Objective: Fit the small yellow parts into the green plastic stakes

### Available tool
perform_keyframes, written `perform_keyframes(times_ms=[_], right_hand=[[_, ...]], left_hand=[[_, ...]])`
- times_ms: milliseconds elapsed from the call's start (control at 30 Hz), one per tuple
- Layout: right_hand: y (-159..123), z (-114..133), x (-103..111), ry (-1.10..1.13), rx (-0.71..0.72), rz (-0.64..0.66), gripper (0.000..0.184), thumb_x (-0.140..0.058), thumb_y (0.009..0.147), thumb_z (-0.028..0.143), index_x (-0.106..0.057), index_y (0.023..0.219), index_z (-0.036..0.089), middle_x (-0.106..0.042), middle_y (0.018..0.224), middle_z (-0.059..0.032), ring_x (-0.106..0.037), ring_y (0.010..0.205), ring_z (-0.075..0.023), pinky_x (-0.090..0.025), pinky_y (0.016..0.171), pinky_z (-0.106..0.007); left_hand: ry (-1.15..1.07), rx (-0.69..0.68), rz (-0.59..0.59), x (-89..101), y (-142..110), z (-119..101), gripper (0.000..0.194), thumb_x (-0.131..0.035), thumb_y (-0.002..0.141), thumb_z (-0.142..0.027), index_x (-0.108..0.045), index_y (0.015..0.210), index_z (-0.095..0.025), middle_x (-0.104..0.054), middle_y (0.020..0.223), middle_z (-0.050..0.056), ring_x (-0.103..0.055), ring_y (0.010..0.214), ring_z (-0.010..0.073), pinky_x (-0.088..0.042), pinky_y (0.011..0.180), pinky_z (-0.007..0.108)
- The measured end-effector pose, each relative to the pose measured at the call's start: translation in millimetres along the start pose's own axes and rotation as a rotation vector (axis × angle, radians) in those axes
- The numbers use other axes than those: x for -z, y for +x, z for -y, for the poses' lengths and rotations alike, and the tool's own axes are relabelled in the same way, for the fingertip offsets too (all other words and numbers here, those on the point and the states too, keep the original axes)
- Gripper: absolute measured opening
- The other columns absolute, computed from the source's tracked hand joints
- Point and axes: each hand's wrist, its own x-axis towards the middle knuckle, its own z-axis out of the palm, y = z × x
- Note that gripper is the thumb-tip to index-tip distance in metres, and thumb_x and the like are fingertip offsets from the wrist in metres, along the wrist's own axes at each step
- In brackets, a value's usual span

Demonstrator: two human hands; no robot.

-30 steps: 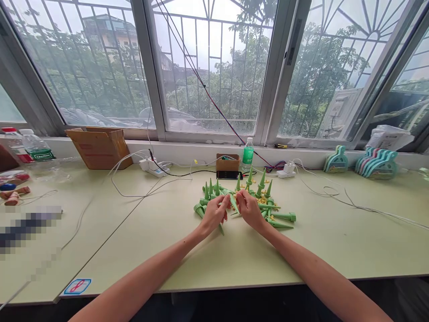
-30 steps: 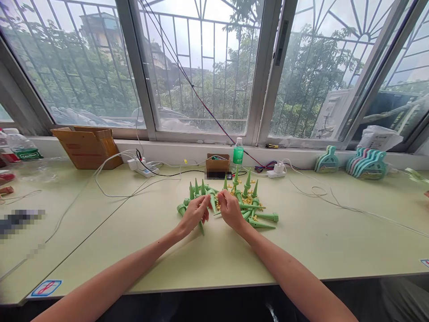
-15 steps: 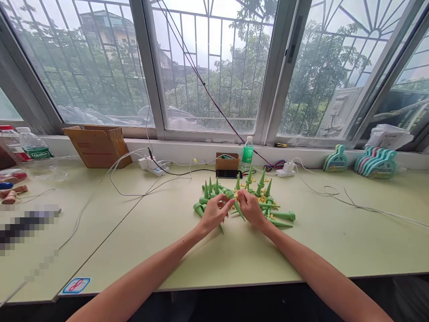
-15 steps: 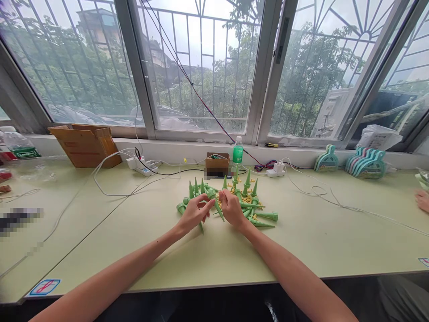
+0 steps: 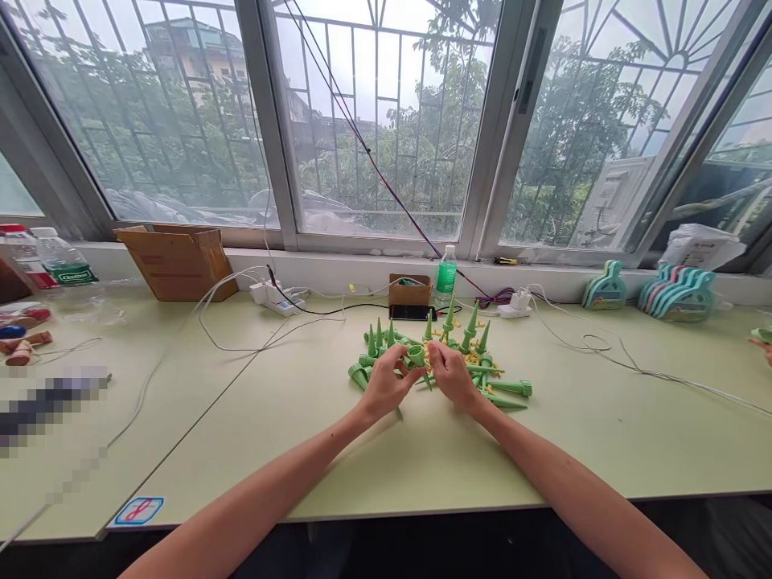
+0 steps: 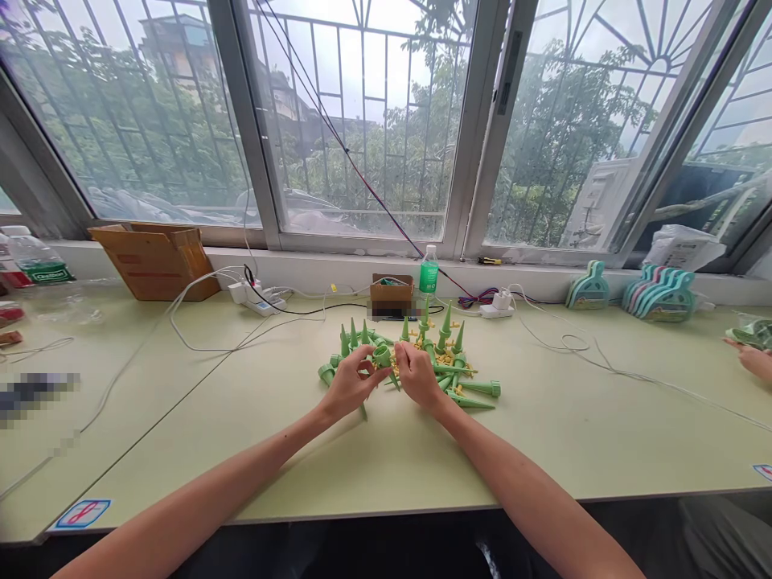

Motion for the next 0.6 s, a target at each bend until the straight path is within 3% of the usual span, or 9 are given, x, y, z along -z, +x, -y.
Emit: perform_keyframes(times_ms=[233, 600], right_hand=[[-0.9, 1.8, 0.4, 0.015, -0.005, -0.003, 0.04, -0.032, 0.097, 0.042, -0.033, 0.064, 0.02, -0.033, 0.056, 0.0042, -0.029, 0.051, -0.0101, -0.025, 0.05, -0.025], [-1.1, 2.5, 0.8, 0.009, 0.0, 0.003, 0.039, -0.031, 0.097, 0.041, -0.034, 0.064, 0.02, -0.032, 0.055, 0.0045, -0.029, 0.051, -0.01, -0.024, 0.05, -0.025]], left_hand=[[0.037, -0.065, -0.012, -1.5, 0.0, 6.2, 0.034, -0.066, 0.077, -0.04, -0.052, 0.097, -0.017, -0.053, 0.092, 0.003, -0.055, 0.059, 0.0078, -0.043, 0.047, 0.019], [0.043, -0.107, -0.018, -2.2, -0.5, 5.9, 0.024, -0.066, 0.078, -0.032, -0.056, 0.094, -0.018, -0.051, 0.092, 0.002, -0.054, 0.058, 0.0056, -0.04, 0.044, 0.016]])
